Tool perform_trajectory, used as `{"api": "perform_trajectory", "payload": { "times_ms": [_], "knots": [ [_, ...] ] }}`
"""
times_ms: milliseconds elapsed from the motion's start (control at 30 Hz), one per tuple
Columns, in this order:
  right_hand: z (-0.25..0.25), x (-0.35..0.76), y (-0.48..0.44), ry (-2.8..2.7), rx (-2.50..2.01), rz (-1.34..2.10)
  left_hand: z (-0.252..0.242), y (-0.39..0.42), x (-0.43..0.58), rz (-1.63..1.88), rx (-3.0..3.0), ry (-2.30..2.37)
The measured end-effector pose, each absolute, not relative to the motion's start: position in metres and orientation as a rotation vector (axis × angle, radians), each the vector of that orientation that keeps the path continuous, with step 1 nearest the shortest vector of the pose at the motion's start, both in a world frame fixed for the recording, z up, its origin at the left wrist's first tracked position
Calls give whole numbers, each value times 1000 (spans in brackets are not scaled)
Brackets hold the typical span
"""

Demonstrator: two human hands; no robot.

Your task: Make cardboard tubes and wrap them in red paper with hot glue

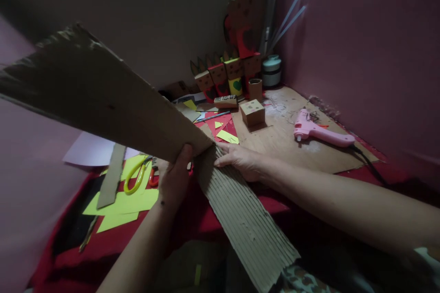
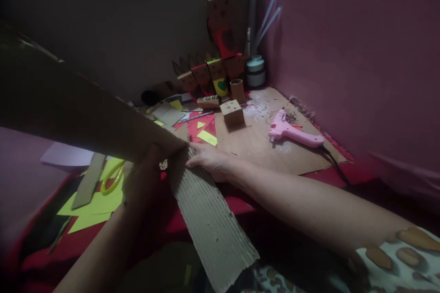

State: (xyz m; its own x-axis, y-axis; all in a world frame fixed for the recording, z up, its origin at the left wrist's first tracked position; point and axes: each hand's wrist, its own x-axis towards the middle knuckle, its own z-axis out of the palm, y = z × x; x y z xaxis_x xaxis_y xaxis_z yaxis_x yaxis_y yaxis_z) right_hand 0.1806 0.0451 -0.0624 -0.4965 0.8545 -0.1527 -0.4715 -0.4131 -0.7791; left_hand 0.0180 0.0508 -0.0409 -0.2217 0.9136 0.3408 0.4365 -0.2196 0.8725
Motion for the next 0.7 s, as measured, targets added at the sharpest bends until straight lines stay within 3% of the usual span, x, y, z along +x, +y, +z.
{"api": "perform_trajectory", "payload": {
  "times_ms": [300,533,700],
  "knots": [
    [-55,169,60,-747,-948,1935,-50,52,14,1337,1822,1319],
    [-63,168,62,-752,-1055,1951,-44,61,2,865,2106,1283],
    [-59,171,56,-808,-1060,1960,-45,64,8,1050,1965,1268]
  ]
}}
